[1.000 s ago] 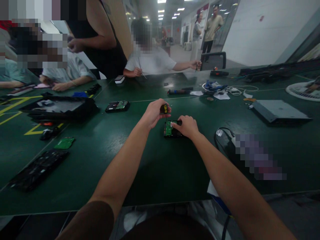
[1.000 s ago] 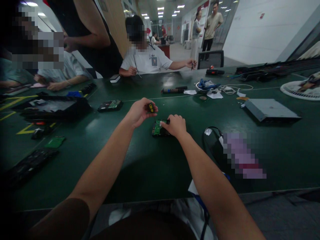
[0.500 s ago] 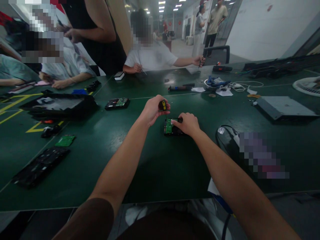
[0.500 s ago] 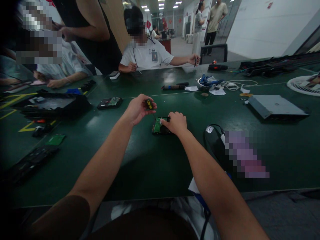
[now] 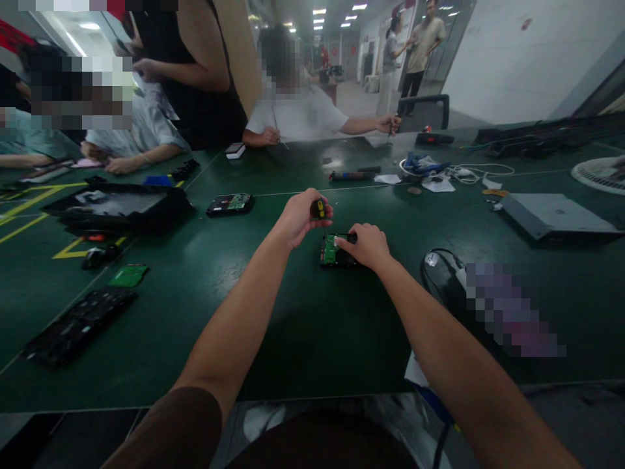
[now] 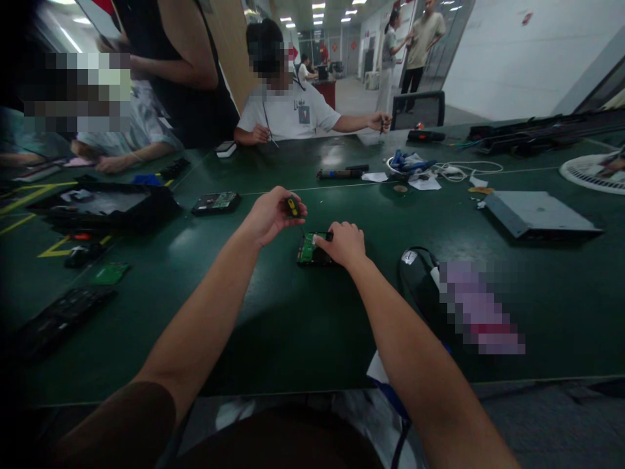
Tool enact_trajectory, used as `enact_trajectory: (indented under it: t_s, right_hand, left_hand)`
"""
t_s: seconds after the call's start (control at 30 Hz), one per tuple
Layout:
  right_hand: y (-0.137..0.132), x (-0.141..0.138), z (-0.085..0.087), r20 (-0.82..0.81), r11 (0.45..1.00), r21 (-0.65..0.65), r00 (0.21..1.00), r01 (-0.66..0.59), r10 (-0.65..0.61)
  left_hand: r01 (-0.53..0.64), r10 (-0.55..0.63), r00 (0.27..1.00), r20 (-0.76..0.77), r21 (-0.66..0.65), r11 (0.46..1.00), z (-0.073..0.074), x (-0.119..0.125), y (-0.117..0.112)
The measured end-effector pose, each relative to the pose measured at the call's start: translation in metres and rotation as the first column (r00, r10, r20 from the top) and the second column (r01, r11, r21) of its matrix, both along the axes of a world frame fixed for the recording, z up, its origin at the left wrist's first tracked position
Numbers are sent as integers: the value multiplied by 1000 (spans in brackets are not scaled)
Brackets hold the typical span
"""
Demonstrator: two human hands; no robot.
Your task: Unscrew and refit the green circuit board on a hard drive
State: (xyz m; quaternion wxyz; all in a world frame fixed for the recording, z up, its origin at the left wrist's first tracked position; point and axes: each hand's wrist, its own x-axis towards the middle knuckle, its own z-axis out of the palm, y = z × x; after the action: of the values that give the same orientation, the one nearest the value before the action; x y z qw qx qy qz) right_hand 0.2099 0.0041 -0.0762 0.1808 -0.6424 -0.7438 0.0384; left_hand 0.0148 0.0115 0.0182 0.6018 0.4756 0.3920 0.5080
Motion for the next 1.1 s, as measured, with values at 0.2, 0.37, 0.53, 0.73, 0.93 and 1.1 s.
enact_trajectory:
  t_s: [0.2,0.37,0.53,0.73,0.93,1.1]
  right_hand:
    - [-2,0,2,4,1000,-4,1000,0,0]
    - [-1,-1,1,13,1000,4,1000,0,0]
    - [0,0,1,22,1000,15,1000,-12,12]
    - [1,0,2,28,1000,10,999,-17,16]
    - [-3,3,2,24,1000,-8,1000,6,-6]
    - [-4,6,1,35,1000,6,999,-4,4]
  left_hand:
    - [30,-30,999,-23,26,999,1,-1,0]
    - [40,-33,995,-91,72,997,3,-4,-1]
    - [57,-50,992,-112,61,997,7,-2,-5]
    - [90,-88,995,-47,43,995,5,-8,-3]
    - [71,-63,990,-126,63,995,3,-15,3]
    - [88,-82,987,-136,40,995,5,-8,-1]
